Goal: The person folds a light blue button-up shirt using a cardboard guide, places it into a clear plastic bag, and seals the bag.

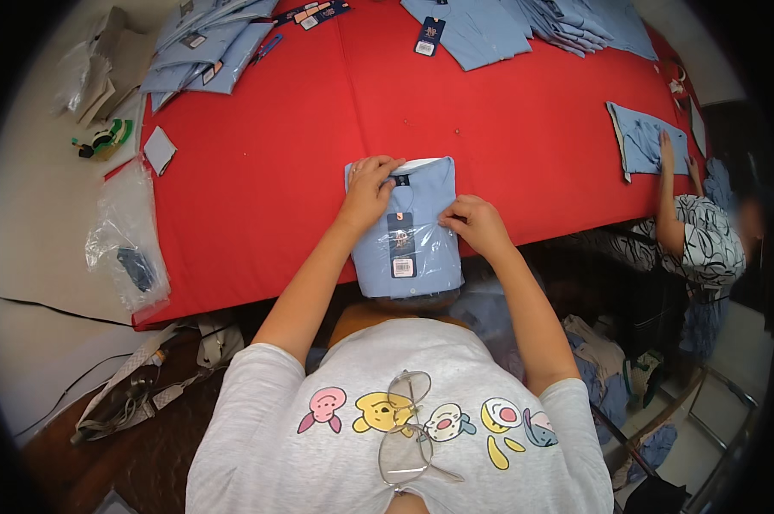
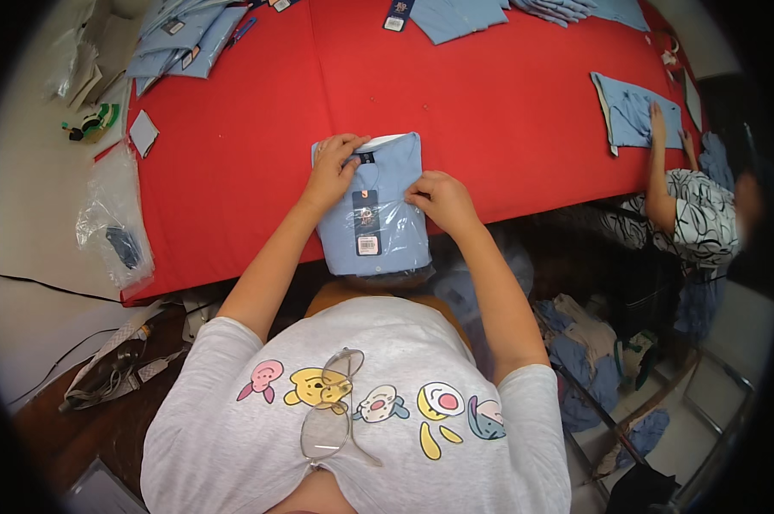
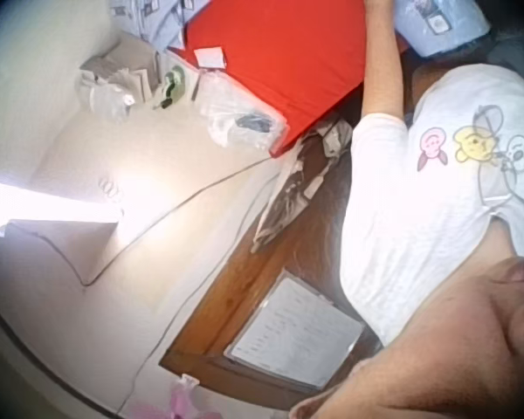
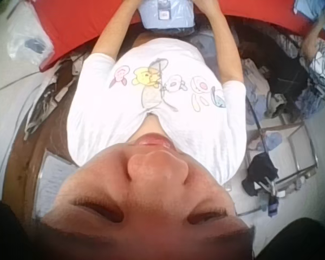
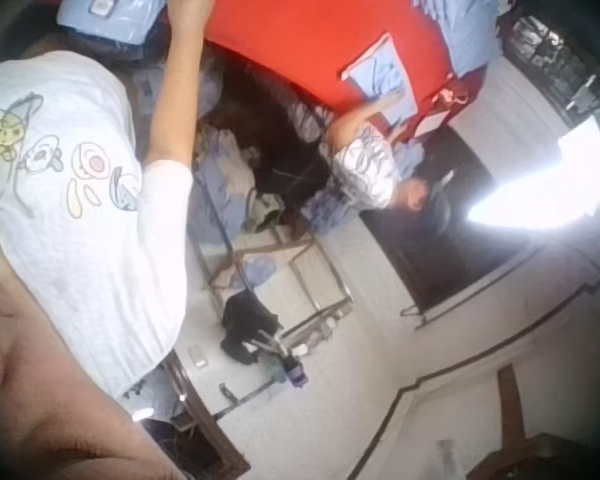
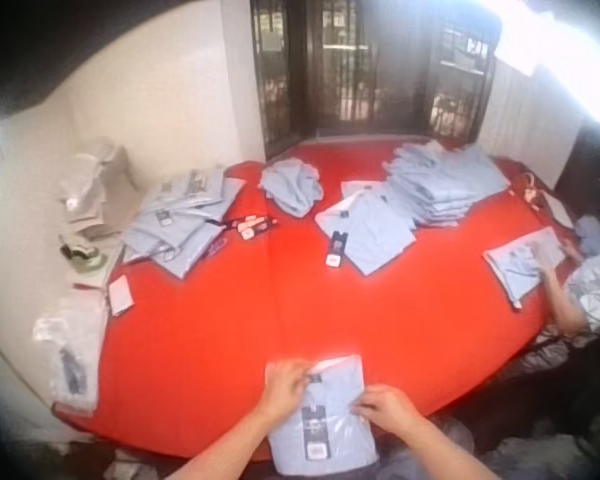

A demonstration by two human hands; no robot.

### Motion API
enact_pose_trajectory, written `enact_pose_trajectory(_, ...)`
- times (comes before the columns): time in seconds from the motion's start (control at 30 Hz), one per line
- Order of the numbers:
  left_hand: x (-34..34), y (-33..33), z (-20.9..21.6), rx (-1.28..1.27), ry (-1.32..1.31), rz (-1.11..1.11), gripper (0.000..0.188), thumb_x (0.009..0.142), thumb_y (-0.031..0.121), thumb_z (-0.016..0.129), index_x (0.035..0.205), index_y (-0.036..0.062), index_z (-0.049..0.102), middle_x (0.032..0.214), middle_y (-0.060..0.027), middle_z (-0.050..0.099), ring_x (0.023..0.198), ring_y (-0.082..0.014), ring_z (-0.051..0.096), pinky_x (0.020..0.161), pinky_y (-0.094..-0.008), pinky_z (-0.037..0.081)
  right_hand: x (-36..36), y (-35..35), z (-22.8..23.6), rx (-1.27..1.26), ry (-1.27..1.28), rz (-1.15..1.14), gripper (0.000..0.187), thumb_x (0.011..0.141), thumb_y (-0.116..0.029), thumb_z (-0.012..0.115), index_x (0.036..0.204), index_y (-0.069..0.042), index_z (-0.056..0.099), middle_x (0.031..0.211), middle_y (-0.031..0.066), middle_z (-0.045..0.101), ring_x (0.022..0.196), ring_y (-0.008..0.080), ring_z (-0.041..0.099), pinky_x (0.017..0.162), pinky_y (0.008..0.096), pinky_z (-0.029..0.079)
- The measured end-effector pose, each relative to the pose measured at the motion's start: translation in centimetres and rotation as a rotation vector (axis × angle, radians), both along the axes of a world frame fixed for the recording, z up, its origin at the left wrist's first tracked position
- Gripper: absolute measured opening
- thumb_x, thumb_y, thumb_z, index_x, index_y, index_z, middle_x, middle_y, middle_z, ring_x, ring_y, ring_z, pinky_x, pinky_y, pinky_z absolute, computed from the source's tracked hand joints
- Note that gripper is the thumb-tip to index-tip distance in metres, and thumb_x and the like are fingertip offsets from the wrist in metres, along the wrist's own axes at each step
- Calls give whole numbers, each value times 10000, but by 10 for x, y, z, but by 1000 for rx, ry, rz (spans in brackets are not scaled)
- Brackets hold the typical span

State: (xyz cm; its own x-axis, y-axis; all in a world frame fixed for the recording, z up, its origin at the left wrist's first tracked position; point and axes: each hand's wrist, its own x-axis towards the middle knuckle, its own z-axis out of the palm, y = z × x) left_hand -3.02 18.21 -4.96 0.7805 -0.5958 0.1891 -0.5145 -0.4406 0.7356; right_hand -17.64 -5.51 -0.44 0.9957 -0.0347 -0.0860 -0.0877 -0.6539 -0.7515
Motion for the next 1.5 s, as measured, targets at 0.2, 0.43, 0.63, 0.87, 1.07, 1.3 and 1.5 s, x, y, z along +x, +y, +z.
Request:
enact_pose_trajectory(0.2,-3,15,19,-161,191,9,436,914,95,782,1348,128,751,1482,-95,624,1484,-331,475,1254,-466,330,22,5,30,-251,-12,173,69,851,-141,818,894,-87,820,1003,52,689,1025,253,664,874,413,580)
enact_pose_trajectory(0.43,-36,101,77,255,1,-105,246,833,206,894,1002,81,764,1560,-109,577,1530,-395,430,1281,-575,295,35,-4,35,-341,-62,264,106,835,-108,821,925,-58,795,1031,66,668,990,263,652,846,408,572)
enact_pose_trajectory(0.63,-53,107,64,154,198,-138,116,901,111,817,954,44,739,1324,-76,736,1298,-301,611,1146,-478,425,53,31,26,-162,53,145,197,823,-169,856,964,-54,781,1045,102,676,984,298,680,860,425,572)
enact_pose_trajectory(0.87,-85,93,95,58,395,-116,56,987,67,716,995,19,687,1140,-94,797,999,-257,692,929,-401,532,56,49,2,-95,190,200,182,830,-207,863,930,-68,801,1048,114,681,963,310,705,859,425,577)
enact_pose_trajectory(1.07,-90,96,68,-149,626,-12,142,1032,93,713,981,18,604,1229,-99,807,870,-129,671,792,-312,535,62,40,-5,245,317,81,168,886,-193,816,952,-41,840,1084,124,755,1014,263,725,862,393,576)
enact_pose_trajectory(1.3,-87,79,65,-127,629,104,189,938,101,824,1080,8,739,1018,-77,773,871,-140,686,799,-317,550,61,37,9,283,491,155,175,886,-173,830,963,-16,835,1064,153,780,948,257,740,844,379,568)
enact_pose_trajectory(1.5,-85,75,74,-54,553,-95,157,925,100,827,1077,75,859,960,-52,732,907,-173,689,824,-312,547,59,45,0,42,206,43,191,860,-195,869,902,-18,809,955,134,733,882,276,710,808,400,562)
